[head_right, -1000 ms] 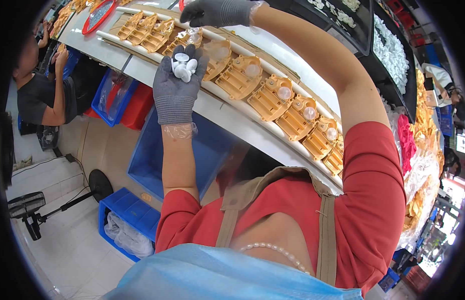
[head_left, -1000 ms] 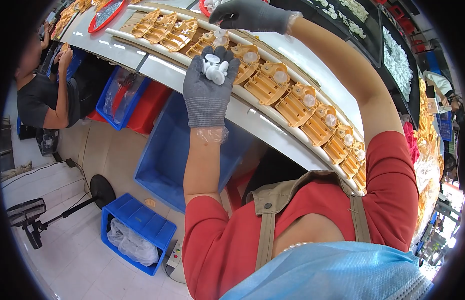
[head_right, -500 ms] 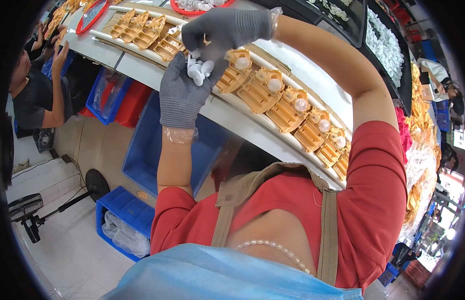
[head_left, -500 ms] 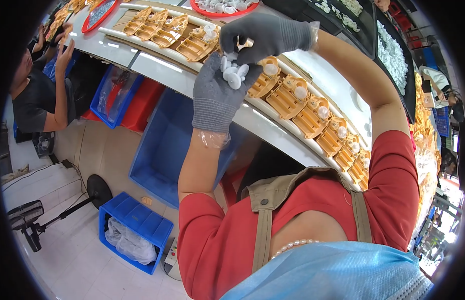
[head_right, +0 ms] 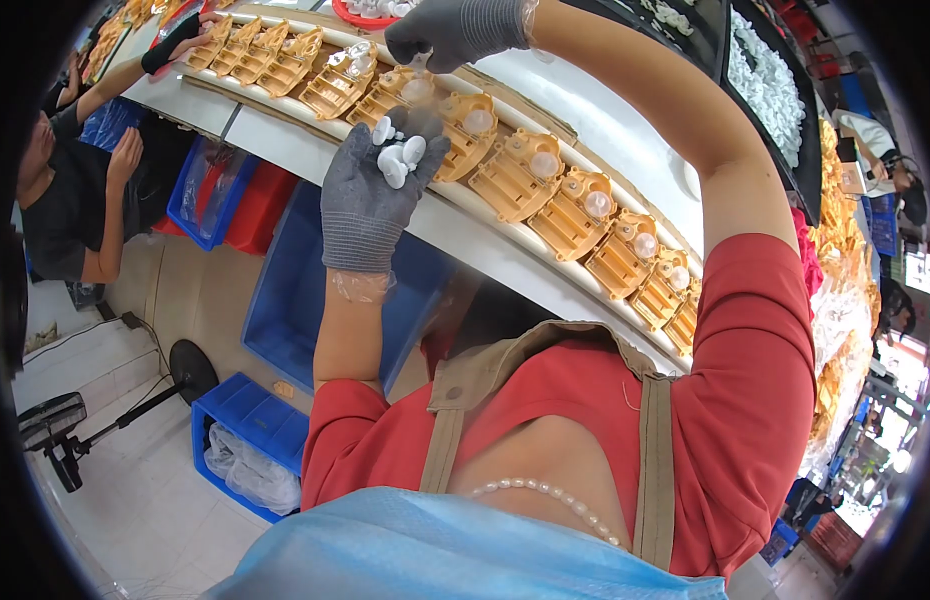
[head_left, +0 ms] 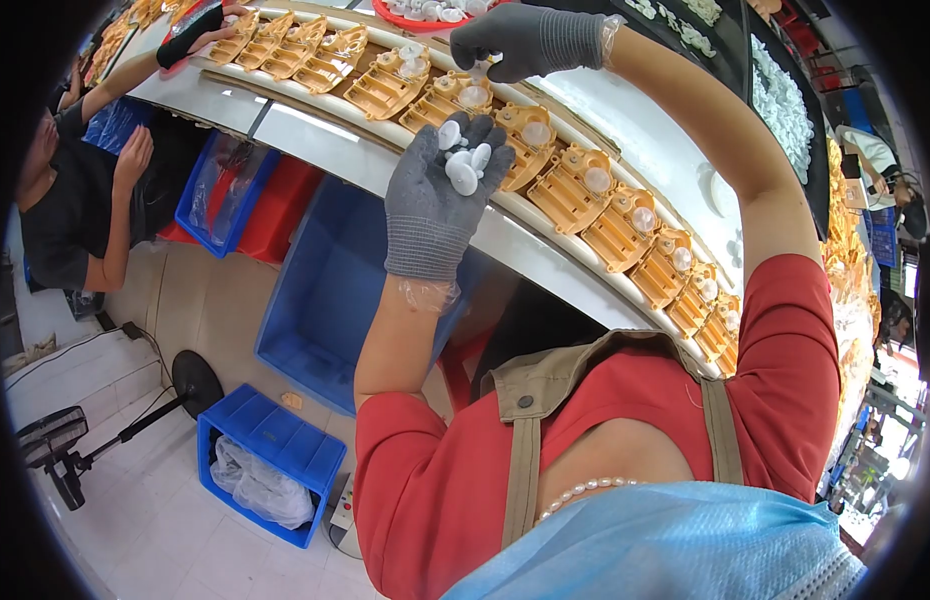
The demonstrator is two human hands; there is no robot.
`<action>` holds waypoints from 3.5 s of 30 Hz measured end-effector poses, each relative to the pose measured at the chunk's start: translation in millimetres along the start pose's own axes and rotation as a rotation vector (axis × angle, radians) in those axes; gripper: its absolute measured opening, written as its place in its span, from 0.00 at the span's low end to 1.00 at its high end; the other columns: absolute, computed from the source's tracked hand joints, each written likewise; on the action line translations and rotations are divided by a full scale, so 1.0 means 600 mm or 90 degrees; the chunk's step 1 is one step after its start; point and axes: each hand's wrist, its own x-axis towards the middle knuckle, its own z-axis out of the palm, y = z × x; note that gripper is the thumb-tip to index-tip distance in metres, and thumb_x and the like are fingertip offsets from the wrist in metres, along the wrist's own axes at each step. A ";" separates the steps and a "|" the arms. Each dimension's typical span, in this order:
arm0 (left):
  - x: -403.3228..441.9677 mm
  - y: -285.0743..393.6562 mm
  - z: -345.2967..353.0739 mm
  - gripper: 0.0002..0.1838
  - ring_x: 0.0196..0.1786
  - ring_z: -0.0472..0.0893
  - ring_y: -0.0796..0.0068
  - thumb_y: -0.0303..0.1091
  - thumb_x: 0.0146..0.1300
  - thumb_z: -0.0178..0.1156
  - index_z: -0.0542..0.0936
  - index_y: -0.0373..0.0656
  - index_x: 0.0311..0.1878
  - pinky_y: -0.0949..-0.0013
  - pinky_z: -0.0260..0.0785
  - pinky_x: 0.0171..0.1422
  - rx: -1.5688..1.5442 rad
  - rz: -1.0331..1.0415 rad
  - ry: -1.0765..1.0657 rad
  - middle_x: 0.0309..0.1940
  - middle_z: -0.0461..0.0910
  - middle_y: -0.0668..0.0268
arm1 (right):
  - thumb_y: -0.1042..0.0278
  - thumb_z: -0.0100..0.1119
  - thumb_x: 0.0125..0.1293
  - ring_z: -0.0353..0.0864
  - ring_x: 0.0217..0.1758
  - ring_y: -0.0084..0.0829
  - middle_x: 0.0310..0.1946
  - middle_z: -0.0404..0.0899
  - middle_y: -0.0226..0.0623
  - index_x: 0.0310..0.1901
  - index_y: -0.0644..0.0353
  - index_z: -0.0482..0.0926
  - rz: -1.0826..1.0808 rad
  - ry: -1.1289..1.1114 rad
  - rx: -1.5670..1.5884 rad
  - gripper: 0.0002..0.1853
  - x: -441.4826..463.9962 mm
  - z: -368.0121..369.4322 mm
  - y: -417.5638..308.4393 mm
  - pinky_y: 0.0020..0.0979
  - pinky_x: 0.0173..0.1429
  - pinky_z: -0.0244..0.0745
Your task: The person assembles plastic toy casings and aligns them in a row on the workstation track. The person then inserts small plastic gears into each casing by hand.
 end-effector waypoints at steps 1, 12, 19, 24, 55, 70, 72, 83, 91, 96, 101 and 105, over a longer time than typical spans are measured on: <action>0.003 0.001 -0.006 0.22 0.58 0.74 0.44 0.39 0.73 0.46 0.68 0.26 0.59 0.37 0.64 0.69 -0.014 -0.010 -0.022 0.54 0.72 0.44 | 0.71 0.63 0.55 0.81 0.42 0.40 0.36 0.80 0.43 0.44 0.59 0.77 -0.012 -0.006 -0.022 0.14 0.001 0.002 0.001 0.38 0.47 0.75; 0.014 0.006 -0.029 0.20 0.55 0.75 0.45 0.37 0.72 0.48 0.70 0.27 0.57 0.38 0.66 0.68 -0.101 -0.070 -0.118 0.50 0.75 0.46 | 0.69 0.62 0.60 0.82 0.44 0.40 0.39 0.83 0.43 0.46 0.59 0.81 0.086 -0.131 -0.006 0.13 0.020 -0.009 -0.015 0.38 0.49 0.76; 0.002 -0.006 0.013 0.16 0.51 0.78 0.51 0.34 0.72 0.50 0.73 0.29 0.52 0.41 0.70 0.65 0.041 0.017 0.059 0.45 0.76 0.50 | 0.68 0.65 0.60 0.84 0.44 0.32 0.38 0.85 0.39 0.46 0.58 0.81 0.039 0.012 -0.002 0.13 0.006 0.001 -0.009 0.35 0.48 0.76; -0.004 -0.015 0.013 0.17 0.56 0.76 0.56 0.40 0.73 0.50 0.70 0.36 0.55 0.49 0.70 0.64 0.138 0.037 0.008 0.52 0.73 0.52 | 0.68 0.68 0.58 0.82 0.40 0.29 0.35 0.83 0.34 0.42 0.58 0.80 0.013 0.032 0.124 0.12 -0.021 -0.009 -0.107 0.32 0.46 0.77; -0.049 -0.063 0.025 0.31 0.67 0.66 0.42 0.48 0.77 0.39 0.61 0.26 0.66 0.41 0.58 0.73 0.125 -0.101 0.120 0.63 0.65 0.38 | 0.71 0.67 0.55 0.77 0.36 0.32 0.32 0.78 0.38 0.39 0.61 0.77 0.042 -0.064 0.096 0.11 -0.094 0.035 -0.014 0.35 0.43 0.74; -0.049 -0.071 0.021 0.32 0.67 0.67 0.43 0.49 0.77 0.38 0.61 0.25 0.66 0.42 0.61 0.72 0.166 -0.090 0.102 0.63 0.64 0.38 | 0.67 0.69 0.56 0.82 0.39 0.38 0.35 0.83 0.40 0.41 0.60 0.81 0.074 -0.043 0.090 0.12 -0.112 0.030 -0.023 0.35 0.46 0.75; -0.052 -0.073 0.023 0.33 0.67 0.66 0.43 0.50 0.77 0.39 0.60 0.25 0.66 0.42 0.61 0.72 0.169 -0.082 0.084 0.63 0.64 0.38 | 0.65 0.69 0.57 0.82 0.39 0.39 0.36 0.83 0.41 0.41 0.60 0.81 0.012 0.043 0.092 0.13 -0.123 0.029 -0.027 0.35 0.46 0.75; -0.056 -0.105 0.043 0.25 0.68 0.67 0.53 0.47 0.76 0.40 0.63 0.38 0.66 0.39 0.61 0.71 0.153 -0.059 -0.055 0.63 0.66 0.48 | 0.73 0.67 0.59 0.81 0.50 0.32 0.48 0.80 0.33 0.51 0.57 0.77 0.053 0.061 0.237 0.17 -0.167 0.048 -0.188 0.34 0.52 0.80; -0.035 -0.112 0.003 0.24 0.66 0.69 0.51 0.41 0.76 0.41 0.63 0.31 0.64 0.38 0.61 0.71 -0.057 -0.186 -0.187 0.61 0.69 0.48 | 0.63 0.68 0.57 0.82 0.47 0.37 0.50 0.80 0.33 0.48 0.53 0.78 -0.166 0.196 -0.182 0.17 -0.220 0.080 -0.171 0.36 0.50 0.81; -0.043 -0.134 0.005 0.24 0.62 0.72 0.54 0.41 0.76 0.41 0.66 0.30 0.62 0.41 0.63 0.69 -0.028 -0.210 -0.190 0.57 0.73 0.49 | 0.66 0.68 0.57 0.82 0.47 0.38 0.48 0.81 0.34 0.46 0.54 0.77 -0.073 0.170 -0.199 0.16 -0.251 0.088 -0.192 0.36 0.49 0.81; -0.064 -0.167 0.029 0.22 0.60 0.74 0.57 0.40 0.75 0.45 0.67 0.32 0.62 0.46 0.67 0.68 0.092 -0.170 -0.043 0.55 0.74 0.52 | 0.71 0.66 0.59 0.82 0.47 0.37 0.45 0.81 0.36 0.46 0.57 0.77 0.096 0.129 0.078 0.13 -0.286 0.077 -0.188 0.33 0.51 0.81; -0.086 -0.175 0.037 0.23 0.62 0.72 0.52 0.37 0.73 0.48 0.65 0.32 0.64 0.46 0.66 0.68 0.087 -0.186 0.018 0.57 0.72 0.50 | 0.71 0.65 0.61 0.83 0.47 0.35 0.42 0.82 0.35 0.48 0.58 0.77 0.091 0.229 0.123 0.13 -0.284 0.051 -0.133 0.31 0.54 0.79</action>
